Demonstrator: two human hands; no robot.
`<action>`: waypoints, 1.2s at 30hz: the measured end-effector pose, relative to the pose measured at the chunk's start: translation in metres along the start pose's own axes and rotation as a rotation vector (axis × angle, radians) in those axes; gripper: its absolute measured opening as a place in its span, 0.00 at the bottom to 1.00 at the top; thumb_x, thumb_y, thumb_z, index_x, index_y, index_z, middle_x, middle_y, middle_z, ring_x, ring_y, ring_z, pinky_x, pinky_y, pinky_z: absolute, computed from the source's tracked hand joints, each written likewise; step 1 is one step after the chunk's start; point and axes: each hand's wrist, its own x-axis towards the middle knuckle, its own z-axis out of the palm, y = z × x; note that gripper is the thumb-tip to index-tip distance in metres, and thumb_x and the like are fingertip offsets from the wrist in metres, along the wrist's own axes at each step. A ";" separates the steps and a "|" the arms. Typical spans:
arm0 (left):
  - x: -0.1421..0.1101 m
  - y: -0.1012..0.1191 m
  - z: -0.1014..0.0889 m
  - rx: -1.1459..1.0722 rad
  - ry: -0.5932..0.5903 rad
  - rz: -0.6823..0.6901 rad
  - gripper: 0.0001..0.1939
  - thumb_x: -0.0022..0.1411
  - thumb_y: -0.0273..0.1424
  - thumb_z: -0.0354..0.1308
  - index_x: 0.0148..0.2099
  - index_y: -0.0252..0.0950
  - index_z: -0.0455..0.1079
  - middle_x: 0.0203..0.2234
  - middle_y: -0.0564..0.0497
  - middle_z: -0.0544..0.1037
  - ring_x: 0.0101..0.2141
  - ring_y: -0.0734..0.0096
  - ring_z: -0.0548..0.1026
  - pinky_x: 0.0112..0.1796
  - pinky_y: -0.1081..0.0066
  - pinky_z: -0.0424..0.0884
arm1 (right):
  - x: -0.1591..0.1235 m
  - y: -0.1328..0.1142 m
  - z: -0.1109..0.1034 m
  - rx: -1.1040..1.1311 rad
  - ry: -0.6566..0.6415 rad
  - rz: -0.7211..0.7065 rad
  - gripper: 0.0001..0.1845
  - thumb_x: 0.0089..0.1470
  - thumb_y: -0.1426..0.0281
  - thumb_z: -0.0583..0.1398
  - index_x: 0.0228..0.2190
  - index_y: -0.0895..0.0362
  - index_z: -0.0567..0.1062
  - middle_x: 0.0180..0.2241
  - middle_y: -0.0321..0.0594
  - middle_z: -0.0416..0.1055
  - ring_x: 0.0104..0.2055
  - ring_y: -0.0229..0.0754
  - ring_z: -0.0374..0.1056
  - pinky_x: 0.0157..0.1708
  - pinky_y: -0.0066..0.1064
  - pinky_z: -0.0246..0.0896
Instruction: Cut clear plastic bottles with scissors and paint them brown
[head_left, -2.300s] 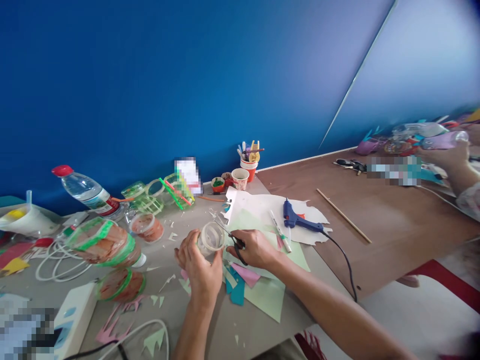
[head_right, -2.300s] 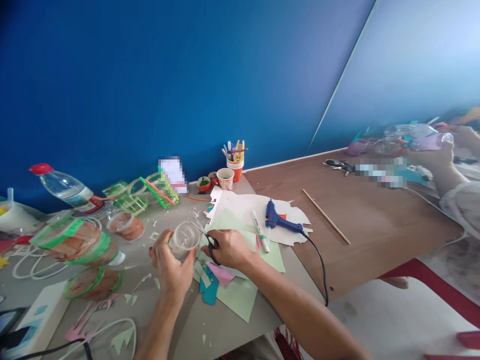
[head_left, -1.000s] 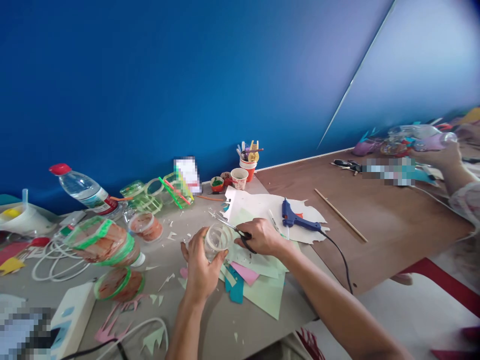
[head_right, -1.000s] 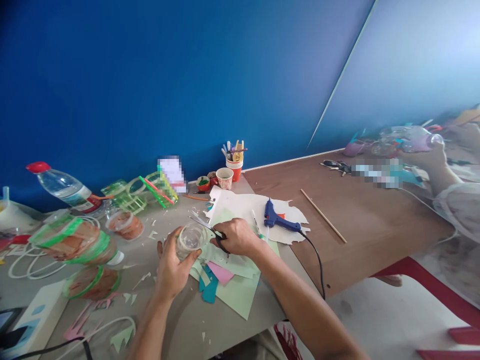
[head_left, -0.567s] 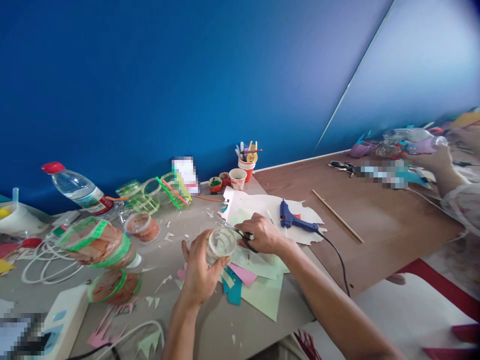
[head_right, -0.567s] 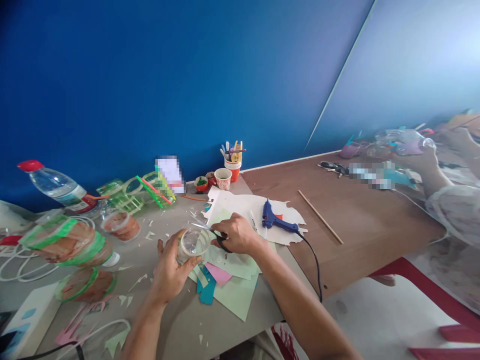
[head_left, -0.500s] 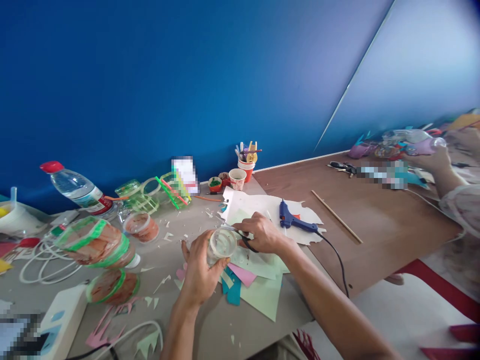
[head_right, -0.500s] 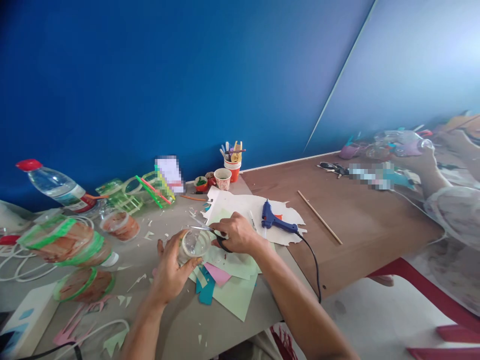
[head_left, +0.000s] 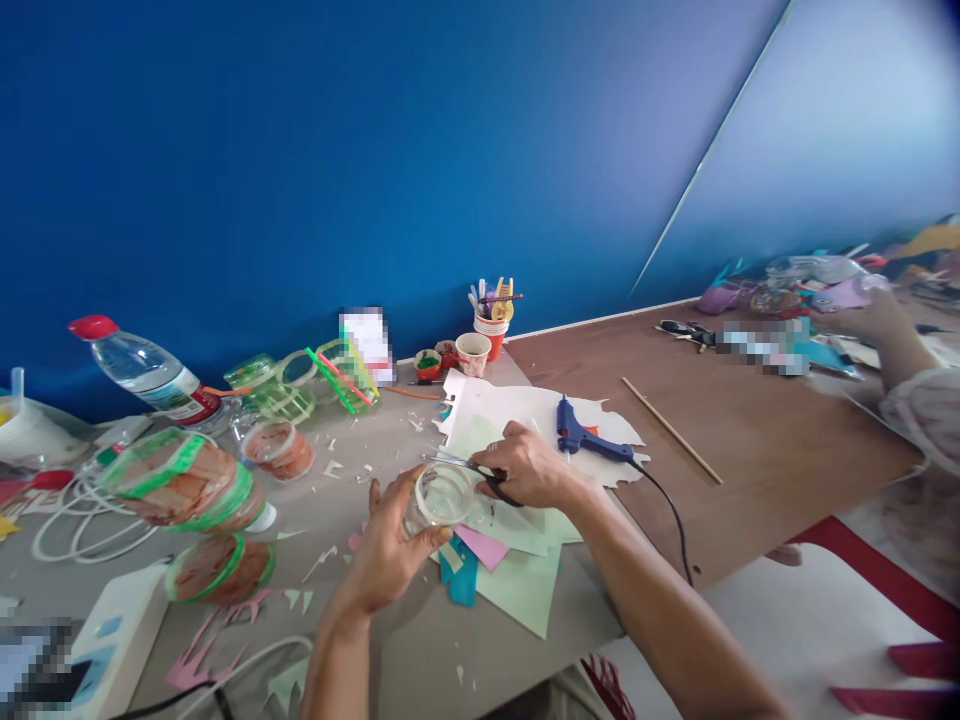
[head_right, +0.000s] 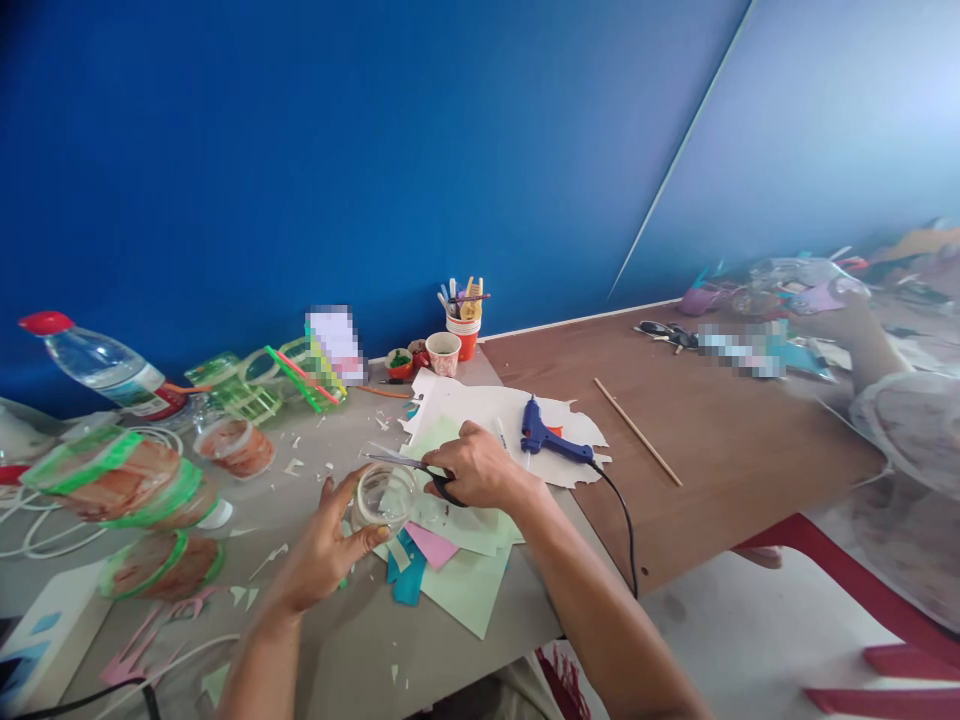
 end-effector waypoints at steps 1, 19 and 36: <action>0.000 0.000 -0.001 -0.030 -0.002 -0.007 0.28 0.57 0.38 0.60 0.59 0.44 0.59 0.56 0.46 0.69 0.60 0.55 0.61 0.61 0.49 0.22 | 0.000 -0.001 -0.001 0.007 0.001 -0.001 0.12 0.53 0.64 0.61 0.37 0.56 0.78 0.24 0.37 0.76 0.25 0.38 0.65 0.38 0.35 0.50; 0.005 0.009 0.010 -0.962 0.293 -0.125 0.31 0.49 0.45 0.67 0.54 0.39 0.69 0.48 0.43 0.76 0.52 0.53 0.71 0.52 0.59 0.66 | 0.004 0.009 0.007 0.185 0.041 0.403 0.23 0.51 0.58 0.63 0.46 0.56 0.74 0.33 0.41 0.76 0.33 0.42 0.70 0.36 0.31 0.59; 0.011 0.003 0.011 -1.316 0.411 -0.396 0.28 0.55 0.54 0.55 0.48 0.40 0.73 0.38 0.47 0.81 0.37 0.65 0.78 0.35 0.70 0.75 | 0.007 0.004 0.016 -0.195 0.004 0.572 0.33 0.52 0.61 0.62 0.57 0.57 0.64 0.44 0.49 0.73 0.43 0.51 0.70 0.46 0.39 0.50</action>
